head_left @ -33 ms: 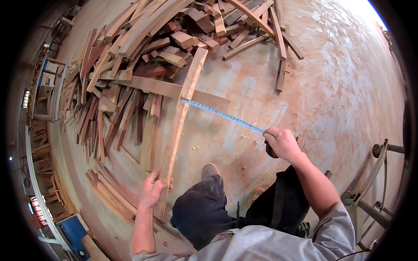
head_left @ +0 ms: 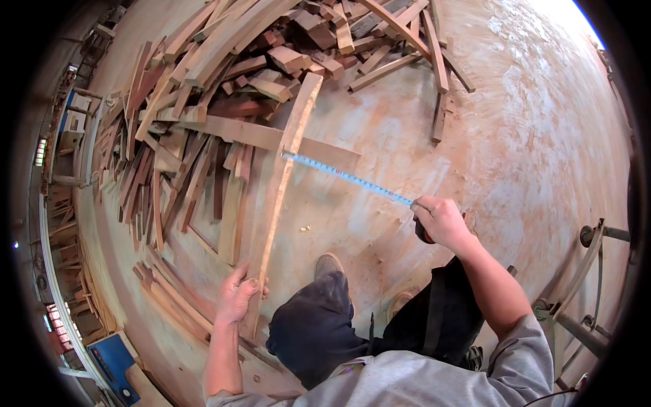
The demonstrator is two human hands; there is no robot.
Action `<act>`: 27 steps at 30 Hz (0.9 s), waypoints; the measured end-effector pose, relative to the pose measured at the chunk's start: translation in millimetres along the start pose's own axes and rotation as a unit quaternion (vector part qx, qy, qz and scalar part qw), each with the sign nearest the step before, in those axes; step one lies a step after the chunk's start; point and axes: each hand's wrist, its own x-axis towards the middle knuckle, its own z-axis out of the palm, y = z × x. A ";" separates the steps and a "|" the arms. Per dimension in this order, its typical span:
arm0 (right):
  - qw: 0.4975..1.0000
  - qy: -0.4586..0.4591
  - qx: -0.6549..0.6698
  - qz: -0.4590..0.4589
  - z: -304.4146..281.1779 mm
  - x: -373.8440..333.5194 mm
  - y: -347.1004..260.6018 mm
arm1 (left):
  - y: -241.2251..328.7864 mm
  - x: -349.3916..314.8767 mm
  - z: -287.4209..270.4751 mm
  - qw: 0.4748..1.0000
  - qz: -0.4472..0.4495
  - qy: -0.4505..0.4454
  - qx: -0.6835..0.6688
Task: The person repeatedly picks up wooden planks from a large pile on the floor and measures their length using a tape measure. The person holds the tape measure against the wood, checks the measurement, and then places the wood back into the pile. This process is repeated for multiple pieces of wood throughout the clip.
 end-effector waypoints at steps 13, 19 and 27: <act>0.993 -0.031 -0.089 -0.077 27.0 33.5 -3.5 | -13.0 -13.9 -4.9 0.999 -0.020 0.031 -0.007; 0.991 -0.023 -0.106 -0.079 31.3 43.5 -6.3 | -17.5 -15.3 -6.4 1.000 -0.011 0.027 -0.001; 0.999 -0.018 0.012 -0.047 52.9 51.3 -26.0 | -51.1 -50.2 -21.2 0.991 -0.031 0.047 -0.119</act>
